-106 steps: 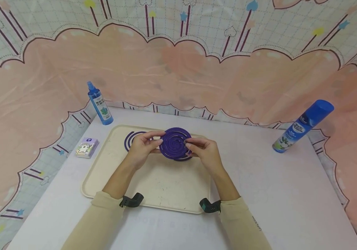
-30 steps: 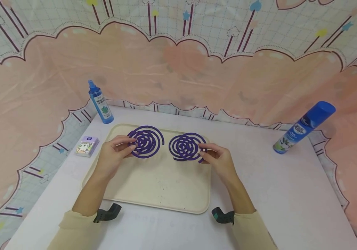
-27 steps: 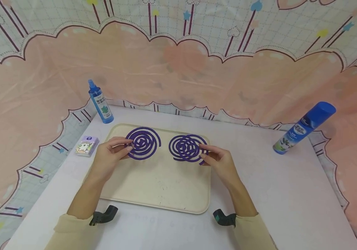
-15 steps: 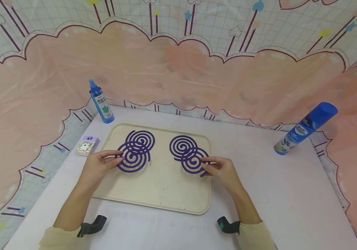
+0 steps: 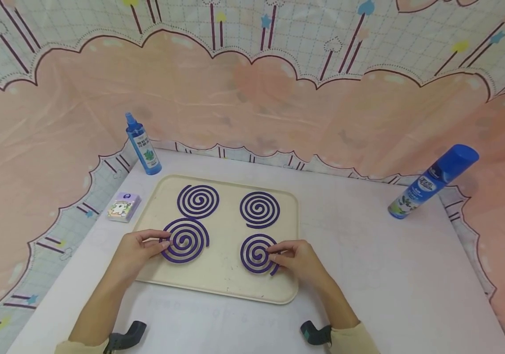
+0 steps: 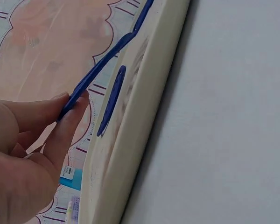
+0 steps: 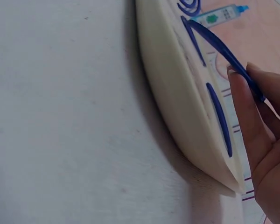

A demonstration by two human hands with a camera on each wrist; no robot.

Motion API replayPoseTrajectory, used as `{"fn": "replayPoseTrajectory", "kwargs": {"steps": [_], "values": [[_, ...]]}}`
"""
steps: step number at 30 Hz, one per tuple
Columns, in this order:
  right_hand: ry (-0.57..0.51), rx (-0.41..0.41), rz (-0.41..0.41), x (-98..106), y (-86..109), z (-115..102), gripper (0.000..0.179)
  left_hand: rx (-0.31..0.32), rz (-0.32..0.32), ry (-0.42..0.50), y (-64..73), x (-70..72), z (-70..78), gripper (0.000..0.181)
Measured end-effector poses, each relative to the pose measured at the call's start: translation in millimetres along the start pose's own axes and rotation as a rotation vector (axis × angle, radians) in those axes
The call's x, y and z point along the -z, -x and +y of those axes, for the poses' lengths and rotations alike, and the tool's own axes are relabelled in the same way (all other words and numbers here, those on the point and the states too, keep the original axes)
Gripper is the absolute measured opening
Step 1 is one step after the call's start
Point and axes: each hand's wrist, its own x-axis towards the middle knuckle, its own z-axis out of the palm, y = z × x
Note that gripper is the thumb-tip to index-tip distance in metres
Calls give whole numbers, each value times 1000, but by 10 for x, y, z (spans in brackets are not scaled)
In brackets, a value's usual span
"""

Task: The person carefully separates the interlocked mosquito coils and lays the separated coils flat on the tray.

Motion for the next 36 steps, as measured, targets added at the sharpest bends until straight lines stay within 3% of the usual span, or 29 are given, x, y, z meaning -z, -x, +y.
{"fn": "replayPoseTrajectory", "kwargs": {"steps": [6, 11, 18, 24, 36], "values": [[7, -7, -35, -69, 18, 38, 28, 17, 5, -8, 22, -13, -67, 31], [63, 11, 11, -128, 27, 55, 26, 22, 27, -53, 35, -15, -116, 30], [272, 83, 114, -176, 42, 52, 20, 3, 74, -264, 60, -12, -126, 25], [287, 122, 87, -163, 60, 48, 16, -49, 80, -454, 93, 2, -119, 21], [423, 110, 126, -196, 47, 50, 16, -147, 70, -550, 121, -43, -192, 28]]}}
